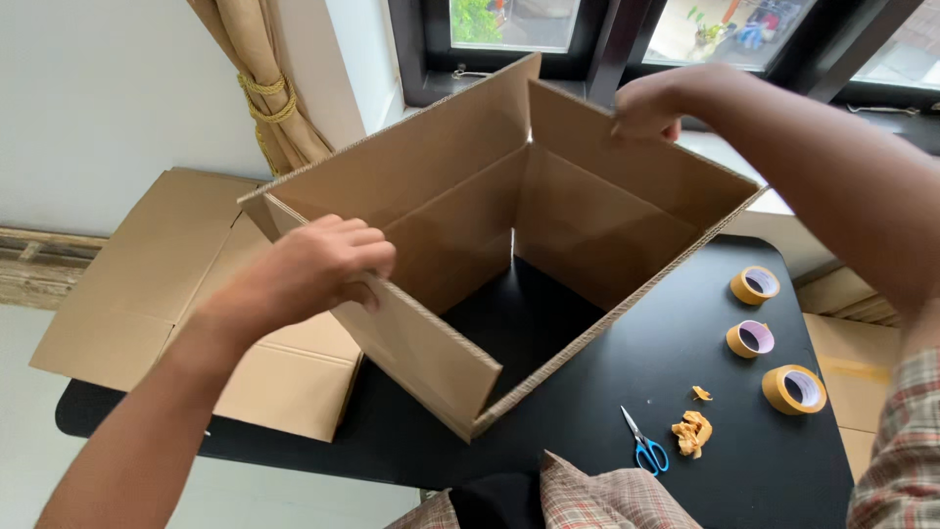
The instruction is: The person peels off adhesive tape from a cardboard box using shears and by hand, opens the box, and then flattens the box.
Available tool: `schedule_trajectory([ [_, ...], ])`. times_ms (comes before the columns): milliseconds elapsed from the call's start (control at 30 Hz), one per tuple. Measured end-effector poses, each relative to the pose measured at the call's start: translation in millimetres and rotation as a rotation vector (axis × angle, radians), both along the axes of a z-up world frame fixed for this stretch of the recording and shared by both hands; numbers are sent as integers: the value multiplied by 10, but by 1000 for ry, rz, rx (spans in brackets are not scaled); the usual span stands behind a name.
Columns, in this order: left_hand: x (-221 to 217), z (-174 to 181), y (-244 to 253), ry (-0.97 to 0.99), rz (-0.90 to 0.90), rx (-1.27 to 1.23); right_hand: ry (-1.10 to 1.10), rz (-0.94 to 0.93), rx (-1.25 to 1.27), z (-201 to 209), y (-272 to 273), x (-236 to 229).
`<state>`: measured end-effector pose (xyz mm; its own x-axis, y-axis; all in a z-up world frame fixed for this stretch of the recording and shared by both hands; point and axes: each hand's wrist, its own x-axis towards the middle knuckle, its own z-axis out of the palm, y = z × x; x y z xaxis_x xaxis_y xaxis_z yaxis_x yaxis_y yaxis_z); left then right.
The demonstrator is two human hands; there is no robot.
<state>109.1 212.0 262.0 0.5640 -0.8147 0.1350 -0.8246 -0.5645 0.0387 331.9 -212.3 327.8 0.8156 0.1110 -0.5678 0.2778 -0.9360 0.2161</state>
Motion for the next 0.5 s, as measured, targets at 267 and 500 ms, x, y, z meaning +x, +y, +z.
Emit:
schedule_trajectory([
  [267, -489, 53, 405, -140, 16, -202, -304, -37, 268, -370, -943, -82],
  [500, -656, 6, 550, -116, 2, -236, -335, -41, 245, -565, -1613, -247],
])
